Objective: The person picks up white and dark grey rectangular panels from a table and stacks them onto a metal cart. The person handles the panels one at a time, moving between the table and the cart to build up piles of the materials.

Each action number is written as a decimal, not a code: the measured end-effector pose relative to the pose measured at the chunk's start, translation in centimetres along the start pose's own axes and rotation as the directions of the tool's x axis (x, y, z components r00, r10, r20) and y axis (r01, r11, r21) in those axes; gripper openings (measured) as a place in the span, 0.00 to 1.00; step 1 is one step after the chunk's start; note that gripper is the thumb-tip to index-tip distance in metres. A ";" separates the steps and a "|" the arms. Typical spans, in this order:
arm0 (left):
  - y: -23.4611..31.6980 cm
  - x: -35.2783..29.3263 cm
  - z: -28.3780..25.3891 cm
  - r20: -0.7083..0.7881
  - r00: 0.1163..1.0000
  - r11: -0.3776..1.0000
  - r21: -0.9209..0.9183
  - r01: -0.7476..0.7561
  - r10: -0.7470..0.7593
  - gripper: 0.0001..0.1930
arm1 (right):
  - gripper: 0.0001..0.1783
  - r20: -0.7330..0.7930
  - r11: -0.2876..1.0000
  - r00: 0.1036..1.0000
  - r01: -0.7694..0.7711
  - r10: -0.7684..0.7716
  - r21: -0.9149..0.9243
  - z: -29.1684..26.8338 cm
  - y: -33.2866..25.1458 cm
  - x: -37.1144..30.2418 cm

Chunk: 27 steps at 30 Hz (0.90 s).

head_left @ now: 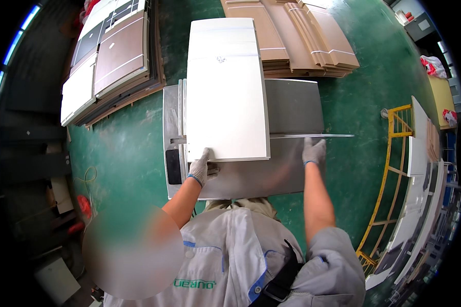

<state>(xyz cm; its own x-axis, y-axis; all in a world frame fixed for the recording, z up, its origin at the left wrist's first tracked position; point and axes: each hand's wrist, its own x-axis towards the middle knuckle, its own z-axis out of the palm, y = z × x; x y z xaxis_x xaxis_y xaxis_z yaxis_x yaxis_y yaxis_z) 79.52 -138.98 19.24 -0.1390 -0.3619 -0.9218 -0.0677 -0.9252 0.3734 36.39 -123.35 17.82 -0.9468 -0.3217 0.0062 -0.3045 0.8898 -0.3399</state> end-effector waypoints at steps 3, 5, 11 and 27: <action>-0.2 0.2 0.6 -0.009 0.998 0.997 0.027 0.067 -0.067 0.42 | 0.41 0.173 0.945 0.971 -0.205 0.164 0.256 1.9 3.5 7.9; 0.2 -0.4 0.3 -0.039 0.998 0.999 0.016 0.050 -0.049 0.41 | 0.33 0.385 0.668 0.902 -0.410 0.196 0.621 4.6 5.7 12.4; -0.3 -1.0 0.4 -0.053 0.999 1.000 -0.012 -0.002 0.002 0.41 | 0.02 0.250 -0.082 0.907 -0.236 0.339 0.968 2.5 -1.6 16.8; 6.4 -9.3 1.8 0.465 0.117 -0.460 0.885 -0.071 0.877 0.16 | 0.15 -0.134 0.129 0.195 0.911 -0.972 0.392 7.2 -21.6 -18.9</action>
<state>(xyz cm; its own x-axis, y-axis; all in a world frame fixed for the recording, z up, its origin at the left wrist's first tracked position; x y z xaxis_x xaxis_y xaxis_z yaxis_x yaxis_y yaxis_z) 78.56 -141.32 30.34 -0.5352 -0.8011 0.2679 -0.8336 0.5522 -0.0140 61.57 -138.82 18.32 0.0975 -0.8840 0.4572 -0.8611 -0.3052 -0.4066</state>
